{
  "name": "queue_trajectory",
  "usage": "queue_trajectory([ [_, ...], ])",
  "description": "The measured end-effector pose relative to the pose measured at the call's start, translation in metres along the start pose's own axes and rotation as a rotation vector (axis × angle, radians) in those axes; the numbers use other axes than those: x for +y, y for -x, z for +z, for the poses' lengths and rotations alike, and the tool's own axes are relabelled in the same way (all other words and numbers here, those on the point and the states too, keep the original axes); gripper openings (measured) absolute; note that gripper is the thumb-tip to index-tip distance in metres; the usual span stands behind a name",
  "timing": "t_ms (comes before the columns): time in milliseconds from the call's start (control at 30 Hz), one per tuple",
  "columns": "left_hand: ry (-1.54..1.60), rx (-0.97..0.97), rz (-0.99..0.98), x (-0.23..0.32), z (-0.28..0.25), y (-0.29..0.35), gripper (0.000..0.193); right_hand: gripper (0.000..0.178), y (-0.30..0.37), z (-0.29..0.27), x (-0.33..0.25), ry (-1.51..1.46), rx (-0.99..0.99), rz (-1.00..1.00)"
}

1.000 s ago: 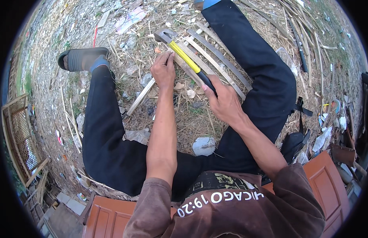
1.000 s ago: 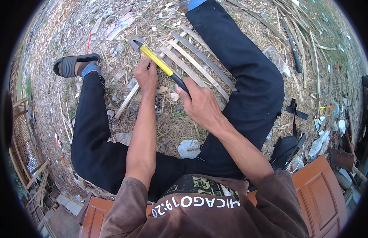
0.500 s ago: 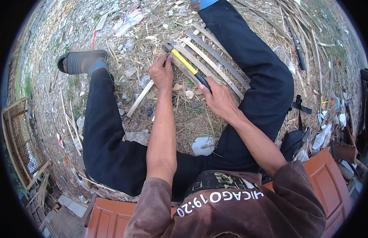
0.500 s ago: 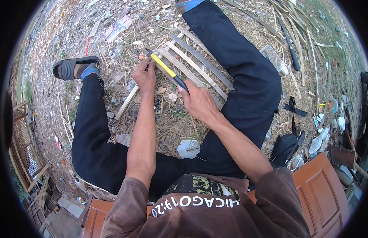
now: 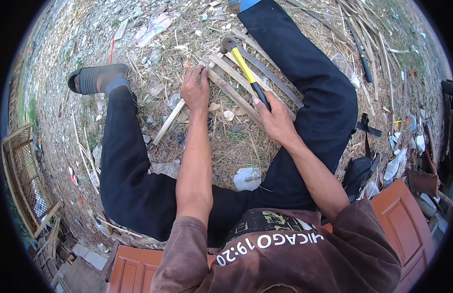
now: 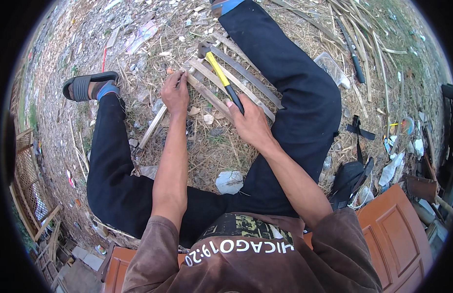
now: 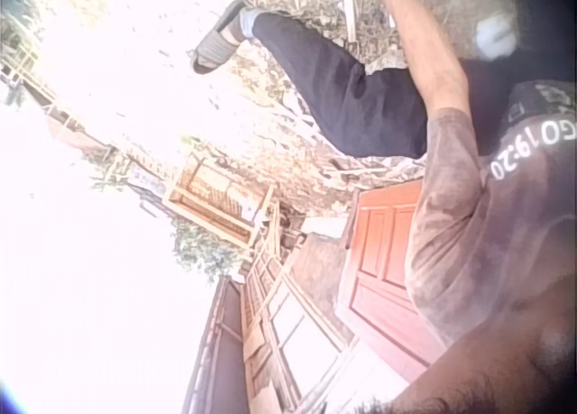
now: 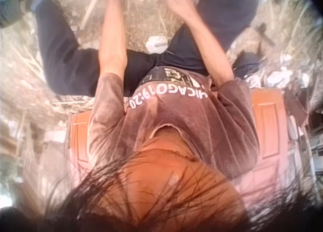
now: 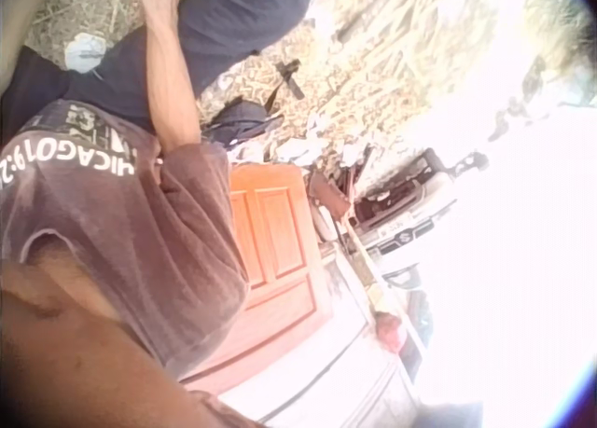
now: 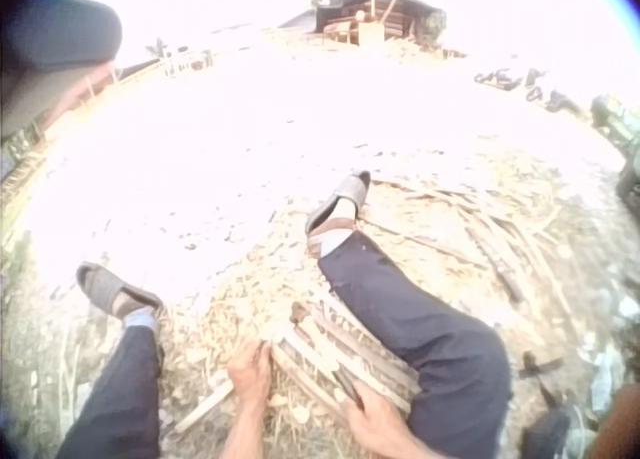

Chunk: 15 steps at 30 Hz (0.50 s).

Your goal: The person shaves thin strips of wood using a large knife and then hammers nails into the strips to join them together.

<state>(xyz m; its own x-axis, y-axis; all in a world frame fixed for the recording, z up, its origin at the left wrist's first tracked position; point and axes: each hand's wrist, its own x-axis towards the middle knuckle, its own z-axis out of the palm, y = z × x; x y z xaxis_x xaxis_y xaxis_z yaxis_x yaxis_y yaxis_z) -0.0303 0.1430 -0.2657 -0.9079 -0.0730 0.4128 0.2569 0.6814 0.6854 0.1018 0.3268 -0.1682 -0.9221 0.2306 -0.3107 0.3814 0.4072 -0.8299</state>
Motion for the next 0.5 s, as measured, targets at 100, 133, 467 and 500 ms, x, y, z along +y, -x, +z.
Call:
queue_trajectory([
  [100, 0.016, -0.007, -0.003, -0.003, 0.000, -0.003, 0.014, 0.033, 0.000, -0.001, -0.004, -0.026, 0.033, 0.027],
  [133, 0.025, -0.012, -0.004, -0.003, 0.000, -0.003, 0.014, 0.034, -0.001, -0.001, -0.002, -0.018, 0.040, 0.029],
  [467, 0.085, -0.028, -0.045, 0.003, 0.002, -0.002, 0.013, 0.030, 0.005, 0.002, -0.018, -0.224, 0.055, 0.042],
  [500, 0.088, -0.021, -0.037, 0.003, 0.002, -0.002, 0.013, 0.033, 0.006, 0.002, -0.020, -0.217, 0.047, 0.042],
])
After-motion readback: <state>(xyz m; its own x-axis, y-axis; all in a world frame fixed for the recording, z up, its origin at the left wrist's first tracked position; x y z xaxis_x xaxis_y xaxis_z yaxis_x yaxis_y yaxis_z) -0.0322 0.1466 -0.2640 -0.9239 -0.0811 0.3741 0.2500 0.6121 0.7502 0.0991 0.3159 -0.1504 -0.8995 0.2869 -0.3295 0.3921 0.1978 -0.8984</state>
